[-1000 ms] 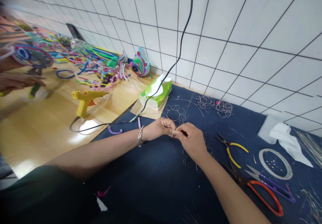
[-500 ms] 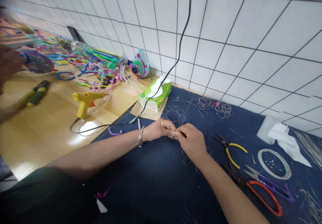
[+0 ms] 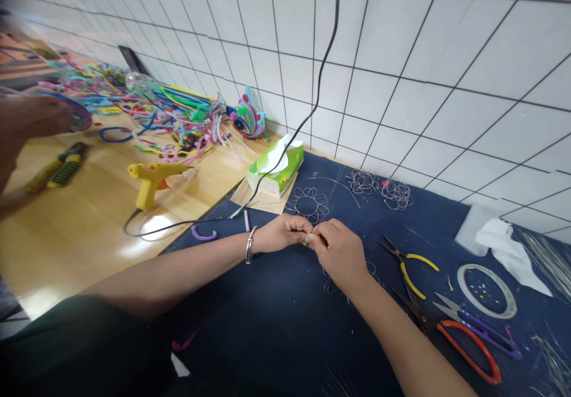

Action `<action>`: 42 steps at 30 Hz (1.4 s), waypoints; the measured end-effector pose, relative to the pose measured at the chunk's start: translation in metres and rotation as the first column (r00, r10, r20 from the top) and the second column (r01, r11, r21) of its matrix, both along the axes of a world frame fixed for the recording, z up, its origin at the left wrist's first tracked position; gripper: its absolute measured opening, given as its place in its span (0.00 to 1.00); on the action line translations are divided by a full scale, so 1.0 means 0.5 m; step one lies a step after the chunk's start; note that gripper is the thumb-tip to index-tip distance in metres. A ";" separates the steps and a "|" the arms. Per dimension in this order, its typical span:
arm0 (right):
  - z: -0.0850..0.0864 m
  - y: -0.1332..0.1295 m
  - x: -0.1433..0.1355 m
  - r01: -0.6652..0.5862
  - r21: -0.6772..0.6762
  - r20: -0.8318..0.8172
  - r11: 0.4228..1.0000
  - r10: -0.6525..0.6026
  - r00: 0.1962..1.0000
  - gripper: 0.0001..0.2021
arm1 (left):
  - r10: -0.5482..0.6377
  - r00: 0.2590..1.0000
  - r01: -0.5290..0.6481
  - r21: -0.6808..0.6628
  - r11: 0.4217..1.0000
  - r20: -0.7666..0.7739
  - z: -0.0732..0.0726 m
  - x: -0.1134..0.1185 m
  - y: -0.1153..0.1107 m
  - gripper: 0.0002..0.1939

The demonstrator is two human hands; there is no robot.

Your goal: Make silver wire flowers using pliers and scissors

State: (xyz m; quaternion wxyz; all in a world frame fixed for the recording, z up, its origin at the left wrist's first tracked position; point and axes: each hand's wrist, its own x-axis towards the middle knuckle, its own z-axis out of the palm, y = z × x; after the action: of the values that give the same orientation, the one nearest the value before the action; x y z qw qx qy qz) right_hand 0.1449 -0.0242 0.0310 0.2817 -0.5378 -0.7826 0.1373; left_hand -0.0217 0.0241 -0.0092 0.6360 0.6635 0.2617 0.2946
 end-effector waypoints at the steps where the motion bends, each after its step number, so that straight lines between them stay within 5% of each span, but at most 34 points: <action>1: 0.003 -0.001 -0.001 -0.003 0.005 0.000 1.000 0.003 1.000 0.06 | 0.006 1.000 -0.006 0.040 0.999 -0.001 0.002 0.000 -0.002 0.08; 9: 0.030 -0.005 0.000 -0.045 -0.064 -0.139 0.997 0.035 0.990 0.04 | 0.043 0.998 -0.037 0.133 0.990 -0.042 0.009 -0.001 -0.014 0.07; 17: 0.028 -0.001 0.002 -0.083 -0.136 -0.229 0.987 0.050 0.972 0.05 | -0.048 0.999 0.048 -0.070 0.996 -0.002 -0.001 0.001 -0.008 0.10; 42: 0.011 0.003 -0.005 -0.102 -0.105 -0.267 0.989 0.071 0.961 0.04 | -0.035 0.998 0.040 -0.098 0.994 0.053 -0.004 0.000 -0.004 0.08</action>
State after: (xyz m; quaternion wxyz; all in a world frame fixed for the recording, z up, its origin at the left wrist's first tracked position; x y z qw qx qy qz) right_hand 0.1422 -0.0225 0.0365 0.3442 -0.4959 -0.7518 0.2655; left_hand -0.0219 0.0220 -0.0114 0.6801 0.6280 0.2471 0.2864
